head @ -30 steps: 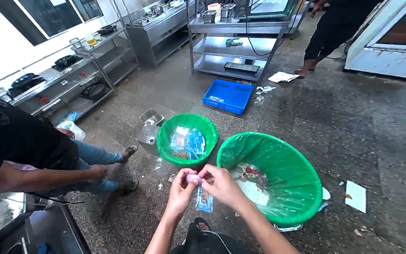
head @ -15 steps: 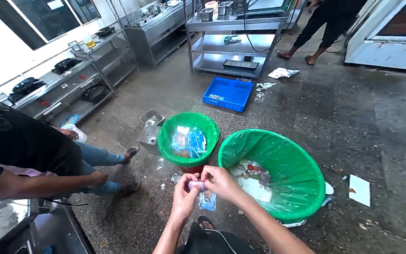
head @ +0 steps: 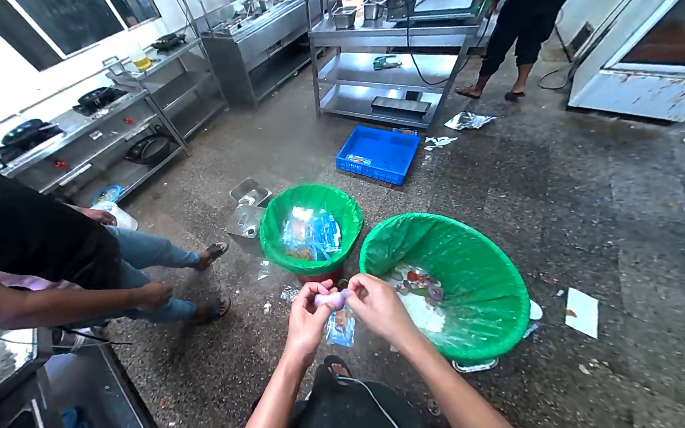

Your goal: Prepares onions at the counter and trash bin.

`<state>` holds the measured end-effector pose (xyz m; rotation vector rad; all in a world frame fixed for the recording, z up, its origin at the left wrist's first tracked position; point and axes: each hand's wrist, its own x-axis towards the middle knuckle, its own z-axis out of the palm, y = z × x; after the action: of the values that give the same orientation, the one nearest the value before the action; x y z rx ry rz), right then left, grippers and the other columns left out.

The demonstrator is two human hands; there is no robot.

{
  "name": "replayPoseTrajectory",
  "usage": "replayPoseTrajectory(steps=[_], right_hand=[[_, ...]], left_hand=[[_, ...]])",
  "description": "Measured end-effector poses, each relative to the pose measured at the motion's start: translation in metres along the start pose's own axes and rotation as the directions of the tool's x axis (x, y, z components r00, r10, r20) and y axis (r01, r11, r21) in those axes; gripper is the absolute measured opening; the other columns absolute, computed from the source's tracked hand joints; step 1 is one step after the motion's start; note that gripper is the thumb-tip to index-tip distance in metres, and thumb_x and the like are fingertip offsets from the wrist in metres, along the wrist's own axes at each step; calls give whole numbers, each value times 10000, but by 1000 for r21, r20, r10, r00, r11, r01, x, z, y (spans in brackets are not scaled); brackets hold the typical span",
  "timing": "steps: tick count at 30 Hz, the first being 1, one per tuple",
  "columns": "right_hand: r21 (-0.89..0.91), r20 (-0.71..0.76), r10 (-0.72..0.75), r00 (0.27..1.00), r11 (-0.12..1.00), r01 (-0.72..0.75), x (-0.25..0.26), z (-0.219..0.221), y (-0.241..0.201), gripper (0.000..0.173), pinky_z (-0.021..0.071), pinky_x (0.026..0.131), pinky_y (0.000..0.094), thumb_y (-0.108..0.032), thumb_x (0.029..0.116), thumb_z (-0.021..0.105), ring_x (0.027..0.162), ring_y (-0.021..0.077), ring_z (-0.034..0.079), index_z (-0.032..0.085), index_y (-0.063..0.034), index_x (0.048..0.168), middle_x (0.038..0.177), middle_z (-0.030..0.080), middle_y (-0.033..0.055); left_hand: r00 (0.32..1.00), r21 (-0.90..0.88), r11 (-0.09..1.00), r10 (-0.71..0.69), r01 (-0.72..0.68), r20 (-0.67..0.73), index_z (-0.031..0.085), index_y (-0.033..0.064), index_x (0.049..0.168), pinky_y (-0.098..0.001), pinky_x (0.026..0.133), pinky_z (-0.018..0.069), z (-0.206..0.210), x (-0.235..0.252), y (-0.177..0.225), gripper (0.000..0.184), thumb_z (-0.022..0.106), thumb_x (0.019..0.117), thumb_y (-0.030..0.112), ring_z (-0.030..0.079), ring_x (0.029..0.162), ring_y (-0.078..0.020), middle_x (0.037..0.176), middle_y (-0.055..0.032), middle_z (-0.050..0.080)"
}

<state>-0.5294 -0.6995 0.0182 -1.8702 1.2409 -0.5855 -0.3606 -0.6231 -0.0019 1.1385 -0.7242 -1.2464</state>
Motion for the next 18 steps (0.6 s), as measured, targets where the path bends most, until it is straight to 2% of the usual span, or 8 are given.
replayPoseTrajectory(steps=[4, 7, 10, 11, 12, 14, 16, 18], right_hand=[[391, -73, 256, 964, 896, -209, 4, -12, 14, 153, 660, 691, 422, -61, 1023, 503, 741, 226, 747, 631, 18, 1054, 893, 720, 119], [624, -78, 317, 945, 755, -202, 2, -20, 20, 163, 654, 686, 424, -19, 1033, 444, 763, 268, 755, 594, 43, 1023, 927, 746, 162], [340, -272, 351, 896, 906, -252, 2, -39, 38, 98, 629, 643, 438, -49, 986, 602, 687, 246, 721, 649, 18, 1040, 840, 718, 135], [133, -352, 320, 879, 947, -292, 1, -49, 52, 132, 627, 703, 480, -78, 971, 639, 768, 269, 731, 679, -9, 1076, 914, 727, 140], [-65, -393, 277, 877, 943, -327, -1, -59, 67, 197, 587, 834, 569, -78, 951, 657, 949, 349, 716, 706, -19, 1132, 1076, 721, 187], [-279, -344, 246, 906, 895, -349, -6, -73, 86, 356, 450, 1015, 695, -56, 901, 689, 1254, 525, 539, 698, -12, 1254, 1409, 541, 306], [-274, -199, 163, 966, 938, -215, -11, -74, 78, 450, 493, 1013, 648, -160, 887, 764, 1252, 459, 578, 674, -51, 1314, 1404, 567, 263], [-73, 18, 28, 999, 997, -27, -17, -60, 44, 616, 538, 1026, 542, -317, 857, 817, 1284, 333, 596, 619, -107, 1401, 1448, 569, 167]], left_hand=[[989, -483, 865, -151, 136, 8, 521, -15, 1039, -552, 950, 552, 1, 0, -1, 226, 321, 958, 52, 663, 1130, -435, 1240, -292, 648], [960, -652, 738, -273, 172, -56, 563, -38, 1034, -579, 901, 569, 2, 4, -1, 340, 285, 1012, 156, 685, 1028, -458, 1079, -291, 679], [940, -704, 680, -337, 207, -49, 512, -56, 1137, -584, 896, 577, 2, 5, -2, 270, 322, 1029, 103, 681, 1017, -471, 1107, -305, 650], [938, -691, 686, -344, 227, -33, 502, -55, 1172, -576, 910, 575, 1, 5, -1, 258, 327, 1037, 78, 680, 1030, -462, 1129, -300, 644], [938, -661, 706, -347, 254, -10, 487, -54, 1215, -564, 931, 573, 0, 4, -1, 251, 331, 1061, 69, 678, 1051, -450, 1155, -295, 638], [941, -562, 770, -336, 302, 44, 463, -48, 1262, -535, 972, 563, 0, 3, 0, 252, 333, 1084, 75, 669, 1100, -423, 1193, -283, 633], [942, -443, 833, -319, 331, 103, 453, -48, 1297, -516, 998, 549, 2, 3, 2, 273, 347, 1083, 85, 659, 1132, -395, 1223, -274, 626], [934, -340, 870, -318, 356, 163, 416, -51, 1347, -510, 1006, 547, 6, 2, 3, 313, 383, 1068, 88, 657, 1141, -379, 1253, -272, 618]])
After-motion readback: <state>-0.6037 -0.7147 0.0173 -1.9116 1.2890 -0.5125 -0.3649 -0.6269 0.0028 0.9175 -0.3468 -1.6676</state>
